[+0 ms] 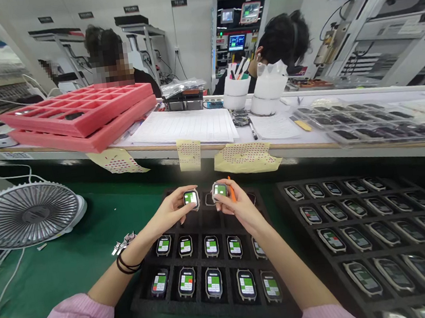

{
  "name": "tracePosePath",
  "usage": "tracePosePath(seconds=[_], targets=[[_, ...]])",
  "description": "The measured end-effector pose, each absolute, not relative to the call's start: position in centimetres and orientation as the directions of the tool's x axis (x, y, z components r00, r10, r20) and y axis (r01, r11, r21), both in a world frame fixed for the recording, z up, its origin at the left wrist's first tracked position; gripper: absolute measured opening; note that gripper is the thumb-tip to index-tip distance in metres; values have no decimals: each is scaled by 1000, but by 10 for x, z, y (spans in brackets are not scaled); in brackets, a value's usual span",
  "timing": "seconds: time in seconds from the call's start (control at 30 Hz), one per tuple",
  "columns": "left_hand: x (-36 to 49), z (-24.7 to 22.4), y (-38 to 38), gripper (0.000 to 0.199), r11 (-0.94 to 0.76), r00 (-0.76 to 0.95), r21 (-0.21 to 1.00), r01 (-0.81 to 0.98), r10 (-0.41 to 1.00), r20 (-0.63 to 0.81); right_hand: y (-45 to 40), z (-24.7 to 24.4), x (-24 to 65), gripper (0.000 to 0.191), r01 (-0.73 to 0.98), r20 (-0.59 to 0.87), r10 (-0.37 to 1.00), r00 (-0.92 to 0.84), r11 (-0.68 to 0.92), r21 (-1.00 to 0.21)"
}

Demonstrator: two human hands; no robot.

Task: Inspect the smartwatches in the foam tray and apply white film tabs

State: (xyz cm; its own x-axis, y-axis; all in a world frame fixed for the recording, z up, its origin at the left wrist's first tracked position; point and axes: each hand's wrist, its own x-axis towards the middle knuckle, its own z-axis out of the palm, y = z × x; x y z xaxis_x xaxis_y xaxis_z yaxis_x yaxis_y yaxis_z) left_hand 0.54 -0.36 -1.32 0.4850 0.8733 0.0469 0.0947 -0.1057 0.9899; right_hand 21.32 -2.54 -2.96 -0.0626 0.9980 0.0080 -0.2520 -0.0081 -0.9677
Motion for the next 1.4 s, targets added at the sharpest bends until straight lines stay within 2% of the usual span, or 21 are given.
tracePosePath(seconds=[0.17, 0.4, 0.67, 0.8, 1.13, 1.23, 1.4], targets=[[5, -14, -3, 52, -100, 452, 990, 95, 891, 47, -27, -27, 212, 44, -222, 4, 997, -83, -14, -975], [8, -9, -4, 31, -19, 352, 999, 42, 936, 3, -29, -24, 215, 31, -208, -41, 999, -24, -45, -977], [8, -9, -2, 26, 26, 301, 998, 48, 953, -40, -30, -22, 214, 33, -230, -20, 994, -111, -45, -972], [6, -8, -2, 35, 45, 326, 997, 64, 943, -64, -34, -17, 211, 34, -170, -12, 994, -107, -30, -985], [1, -12, 0, 56, 13, 426, 999, -39, 905, 5, -30, -24, 214, 41, -198, 82, 987, -135, 54, -979], [1, -13, 1, 57, -2, 419, 1000, -29, 908, 14, -31, -22, 213, 39, -209, 74, 988, -132, 45, -977], [1, -9, -1, 46, -17, 397, 999, 33, 918, 3, -33, -19, 212, 36, -176, 59, 993, -103, 41, -984]])
